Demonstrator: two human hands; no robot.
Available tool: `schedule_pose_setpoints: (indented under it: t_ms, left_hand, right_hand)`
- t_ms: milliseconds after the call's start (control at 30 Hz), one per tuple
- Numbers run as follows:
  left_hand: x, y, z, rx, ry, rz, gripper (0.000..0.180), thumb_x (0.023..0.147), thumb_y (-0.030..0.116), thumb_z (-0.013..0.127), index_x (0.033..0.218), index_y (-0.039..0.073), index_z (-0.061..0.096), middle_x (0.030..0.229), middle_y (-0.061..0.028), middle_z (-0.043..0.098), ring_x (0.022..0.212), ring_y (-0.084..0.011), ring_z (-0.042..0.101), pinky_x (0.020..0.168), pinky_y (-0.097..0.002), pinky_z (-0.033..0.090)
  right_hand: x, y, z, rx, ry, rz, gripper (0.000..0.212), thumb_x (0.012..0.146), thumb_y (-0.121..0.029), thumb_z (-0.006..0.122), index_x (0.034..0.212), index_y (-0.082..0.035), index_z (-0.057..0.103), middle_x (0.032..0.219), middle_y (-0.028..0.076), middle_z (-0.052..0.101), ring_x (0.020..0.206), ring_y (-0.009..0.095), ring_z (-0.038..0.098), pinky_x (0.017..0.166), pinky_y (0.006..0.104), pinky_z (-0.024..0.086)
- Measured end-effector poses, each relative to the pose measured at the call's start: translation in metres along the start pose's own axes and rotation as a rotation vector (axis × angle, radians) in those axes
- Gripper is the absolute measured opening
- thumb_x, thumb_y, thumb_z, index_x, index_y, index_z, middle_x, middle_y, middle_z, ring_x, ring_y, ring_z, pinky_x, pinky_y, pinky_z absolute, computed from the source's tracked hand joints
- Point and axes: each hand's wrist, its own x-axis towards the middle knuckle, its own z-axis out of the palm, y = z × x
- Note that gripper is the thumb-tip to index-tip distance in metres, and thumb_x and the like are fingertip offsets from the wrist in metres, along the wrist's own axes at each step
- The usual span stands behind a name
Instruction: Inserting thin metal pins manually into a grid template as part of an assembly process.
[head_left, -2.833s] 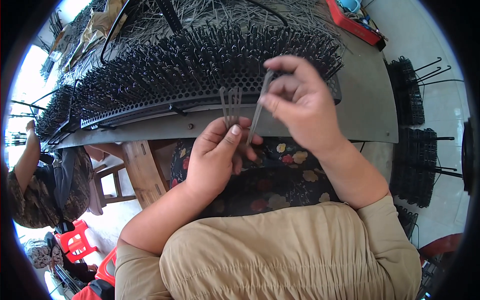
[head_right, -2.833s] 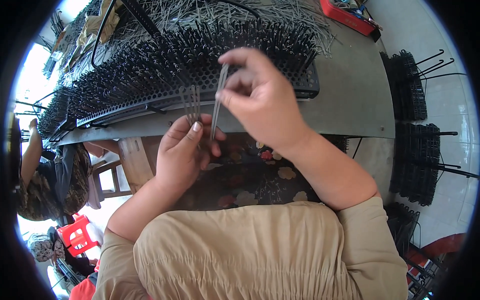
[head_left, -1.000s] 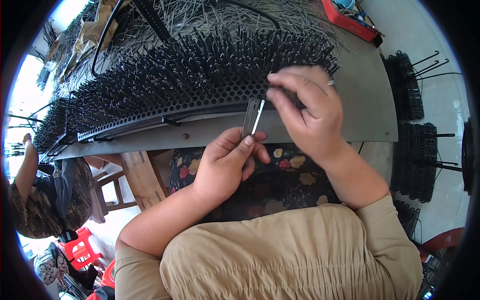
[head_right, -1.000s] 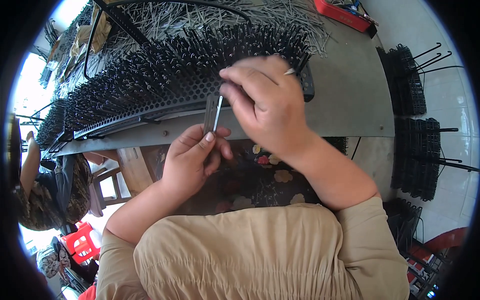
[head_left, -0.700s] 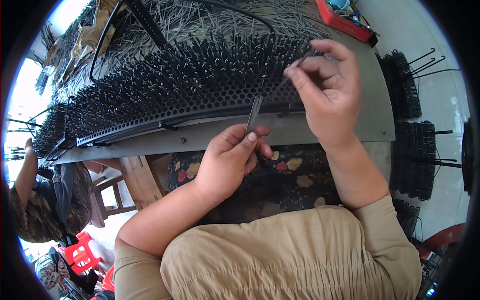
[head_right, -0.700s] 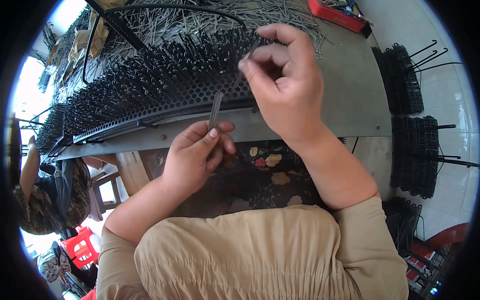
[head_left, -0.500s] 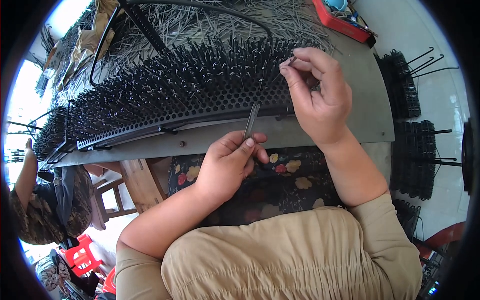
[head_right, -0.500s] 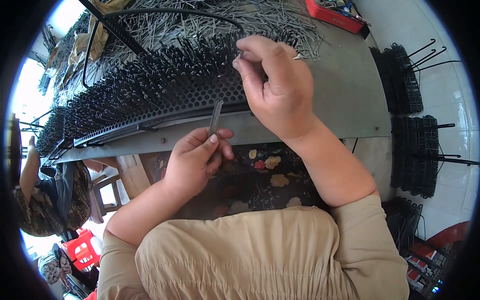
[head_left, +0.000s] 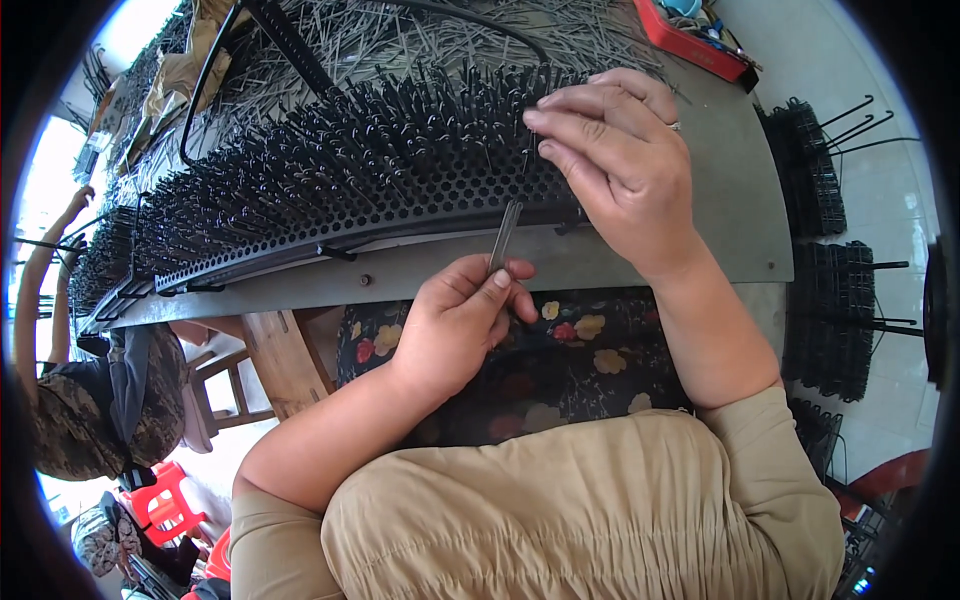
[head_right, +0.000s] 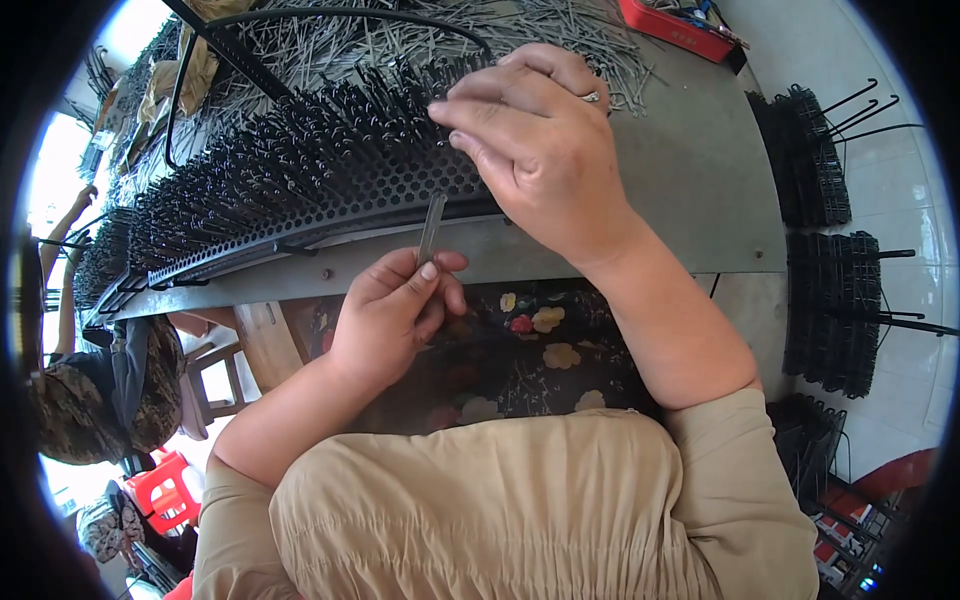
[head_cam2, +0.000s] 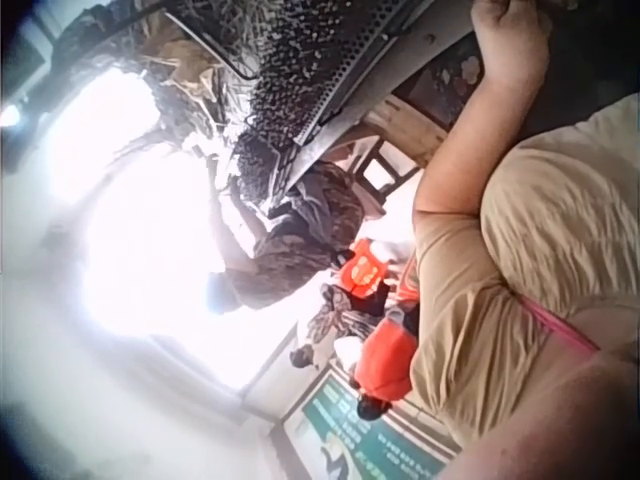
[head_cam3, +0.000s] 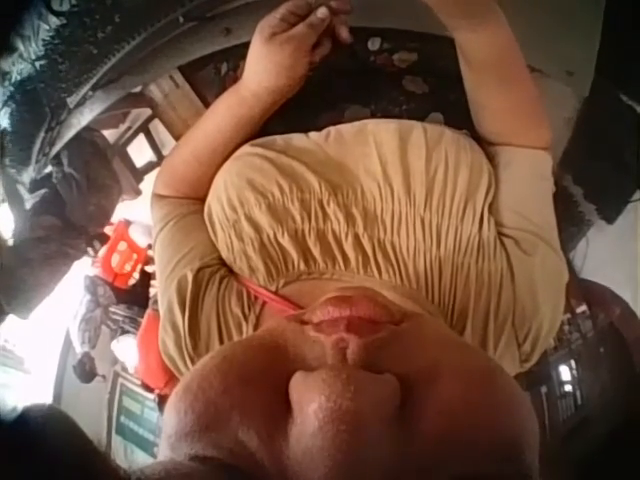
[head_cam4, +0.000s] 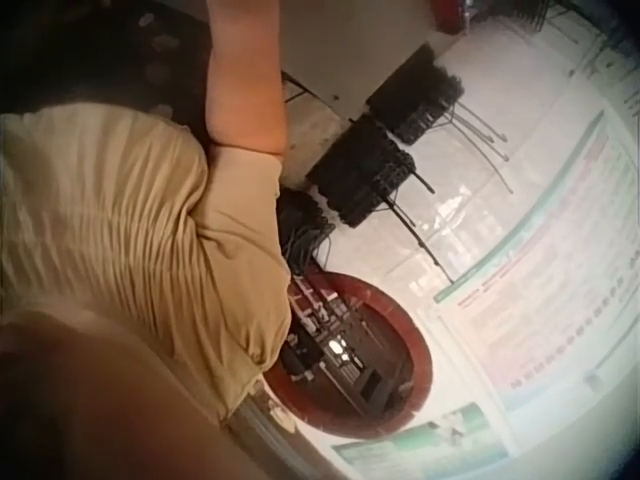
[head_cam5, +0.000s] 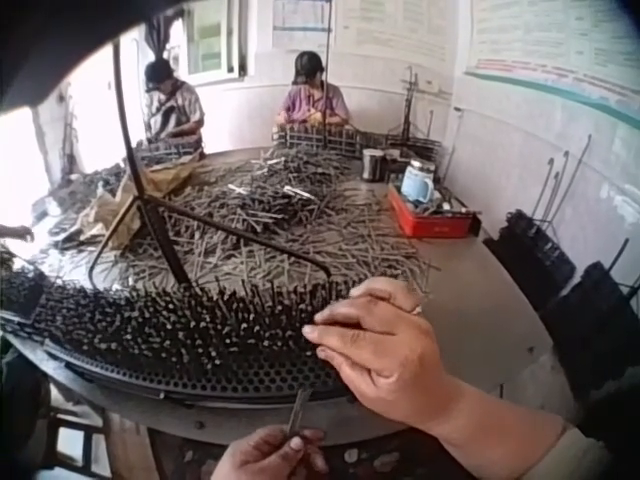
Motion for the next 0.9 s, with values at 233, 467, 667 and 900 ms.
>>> schedule_pose_setpoints:
  t_ms: [233,467,667,900]
  left_hand:
    - [-0.007,0.005,-0.001,-0.120,0.060,0.051,0.023,0.101,0.012,0.044,0.118,0.000,0.054,0.067,0.0022,0.044,0.051,-0.0040,0.032,0.046,-0.0182,0.026]
    - [-0.005,0.012,-0.006,-0.261,0.123,0.074,0.027,0.099,0.014,0.049,0.124,0.003,0.049,0.064,0.0053,0.033,0.048,-0.0042,0.026,0.042,-0.0198,0.022]
    - [0.001,0.006,-0.008,-0.374,0.125,0.014,0.014,0.099,0.018,0.050,0.112,0.016,0.053,0.061,0.0049,0.032,0.046,-0.0054,0.024,0.040,-0.0202,0.021]
    - [0.010,0.004,-0.008,-0.408,0.136,0.003,0.011,0.099,0.024,0.052,0.107,0.018,0.054,0.059,0.0049,0.031,0.046,-0.0057,0.025,0.039,-0.0198,0.021]
  right_hand:
    - [-0.013,-0.011,-0.005,0.098,-0.023,-0.055,0.019,0.074,0.005,0.072,0.090,-0.005,0.070,0.087,0.004,0.069,0.084,0.020,0.061,0.080,0.0267,0.045]
    - [-0.069,-0.047,-0.011,1.363,-0.176,1.448,0.029,0.099,-0.027,0.053,0.111,-0.001,0.062,0.075,0.005,0.062,0.052,0.007,0.047,0.047,0.0193,0.034]
    - [-0.064,-0.053,-0.005,1.801,-0.075,1.641,0.039,0.101,-0.036,0.048,0.118,-0.003,0.058,0.075,0.004,0.062,0.052,0.008,0.046,0.043,0.0200,0.033]
    - [-0.069,-0.051,0.005,1.730,-0.142,1.784,0.040,0.097,-0.042,0.054,0.116,-0.008,0.056,0.075,0.005,0.062,0.055,0.010,0.049,0.044,0.0223,0.033]
